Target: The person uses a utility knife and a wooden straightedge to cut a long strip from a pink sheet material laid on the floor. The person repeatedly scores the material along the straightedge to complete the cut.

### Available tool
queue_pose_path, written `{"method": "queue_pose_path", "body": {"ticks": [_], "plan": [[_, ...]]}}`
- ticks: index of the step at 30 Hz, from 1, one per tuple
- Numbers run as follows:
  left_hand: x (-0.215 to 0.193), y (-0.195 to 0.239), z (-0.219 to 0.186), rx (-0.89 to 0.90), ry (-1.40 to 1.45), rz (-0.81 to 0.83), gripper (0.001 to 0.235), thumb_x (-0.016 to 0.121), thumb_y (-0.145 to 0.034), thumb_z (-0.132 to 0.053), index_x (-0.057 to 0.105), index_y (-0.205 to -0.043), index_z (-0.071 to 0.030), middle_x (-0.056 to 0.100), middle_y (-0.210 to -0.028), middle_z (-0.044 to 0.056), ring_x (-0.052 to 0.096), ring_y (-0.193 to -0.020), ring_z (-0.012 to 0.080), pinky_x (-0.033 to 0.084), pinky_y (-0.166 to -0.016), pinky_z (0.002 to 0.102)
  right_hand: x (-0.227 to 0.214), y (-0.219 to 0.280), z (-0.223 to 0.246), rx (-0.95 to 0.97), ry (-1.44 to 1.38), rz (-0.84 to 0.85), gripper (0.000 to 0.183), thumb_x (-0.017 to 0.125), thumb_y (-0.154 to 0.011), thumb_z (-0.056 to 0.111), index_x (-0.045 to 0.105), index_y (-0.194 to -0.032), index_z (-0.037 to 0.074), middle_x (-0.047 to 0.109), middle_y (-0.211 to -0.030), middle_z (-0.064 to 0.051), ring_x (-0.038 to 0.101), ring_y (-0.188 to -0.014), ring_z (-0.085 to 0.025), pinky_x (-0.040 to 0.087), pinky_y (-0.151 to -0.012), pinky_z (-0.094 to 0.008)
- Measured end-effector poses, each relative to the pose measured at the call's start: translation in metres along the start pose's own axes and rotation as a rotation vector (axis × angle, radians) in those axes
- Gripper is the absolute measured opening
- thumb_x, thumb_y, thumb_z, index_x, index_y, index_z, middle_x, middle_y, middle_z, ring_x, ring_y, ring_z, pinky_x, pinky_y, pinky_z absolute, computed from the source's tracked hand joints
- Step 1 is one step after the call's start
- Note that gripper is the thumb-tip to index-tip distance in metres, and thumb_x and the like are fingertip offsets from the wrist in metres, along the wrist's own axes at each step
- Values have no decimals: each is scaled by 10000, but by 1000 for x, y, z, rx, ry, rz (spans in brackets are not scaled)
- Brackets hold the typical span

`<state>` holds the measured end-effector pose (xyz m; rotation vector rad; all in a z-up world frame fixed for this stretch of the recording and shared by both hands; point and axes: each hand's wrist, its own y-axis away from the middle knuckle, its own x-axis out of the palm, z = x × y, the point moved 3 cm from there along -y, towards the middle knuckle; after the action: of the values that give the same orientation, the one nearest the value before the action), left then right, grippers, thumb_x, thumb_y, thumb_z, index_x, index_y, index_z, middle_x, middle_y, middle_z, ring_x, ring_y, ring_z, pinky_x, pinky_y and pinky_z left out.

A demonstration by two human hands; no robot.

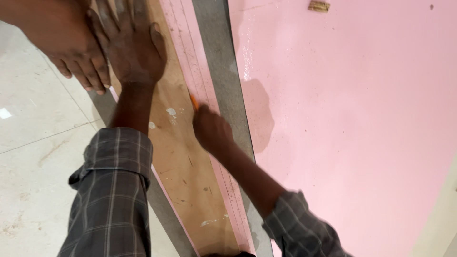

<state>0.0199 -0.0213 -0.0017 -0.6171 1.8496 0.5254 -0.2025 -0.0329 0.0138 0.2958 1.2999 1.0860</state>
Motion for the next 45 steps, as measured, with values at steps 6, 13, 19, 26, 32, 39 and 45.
{"method": "queue_pose_path", "body": {"ticks": [6,13,19,26,32,39,45], "plan": [[-9,4,-5,30,5,-46,506,446,-1167,-229,388,-1604,20,355,-1656,275,245,-1496,565,140,-1241,688,22,58,-33,94,2,148,263,496,-1030,275,529,-1058,15,715,-829,-265,706,-762,-457,549,-678,-567],[8,18,-7,-242,158,186,483,380,-1148,-311,445,-1548,-48,425,-1590,228,335,-1531,431,229,-1252,589,38,50,-47,19,26,40,261,485,-1046,254,544,-1058,1,710,-832,-271,706,-773,-456,549,-690,-571],[14,172,-69,-24,-53,-114,591,431,-1200,-329,310,-1690,-21,241,-1746,221,176,-1621,429,124,-1320,602,29,53,-49,-90,-24,-58,318,494,-1011,312,635,-996,27,714,-867,-231,700,-834,-447,545,-719,-566],[36,224,-82,-105,0,-53,586,345,-1150,-359,345,-1668,-86,258,-1737,152,210,-1611,369,118,-1299,581,-13,-23,-35,-128,-399,-191,604,388,-1090,464,759,-850,52,776,-819,-135,752,-780,-309,586,-783,-448],[34,213,-81,-107,-15,-16,579,343,-1138,-354,343,-1659,-101,266,-1727,147,215,-1601,381,109,-1291,589,-24,-96,-2,99,-816,52,551,468,-1055,512,669,-898,24,539,-614,-30,403,-454,-134,343,-404,-366],[36,215,-79,-121,-10,31,595,338,-1129,-370,320,-1659,-99,256,-1724,155,219,-1592,392,94,-1279,590,-23,-118,21,-1,-539,-82,556,427,-1037,477,709,-866,30,662,-681,-119,621,-561,-249,491,-522,-427],[39,216,-77,-127,1,58,591,318,-1147,-384,321,-1665,-100,244,-1730,151,195,-1601,388,85,-1286,596,0,-127,10,55,-334,-90,611,356,-1047,489,716,-866,30,746,-863,-235,738,-834,-414,571,-745,-507]]}}
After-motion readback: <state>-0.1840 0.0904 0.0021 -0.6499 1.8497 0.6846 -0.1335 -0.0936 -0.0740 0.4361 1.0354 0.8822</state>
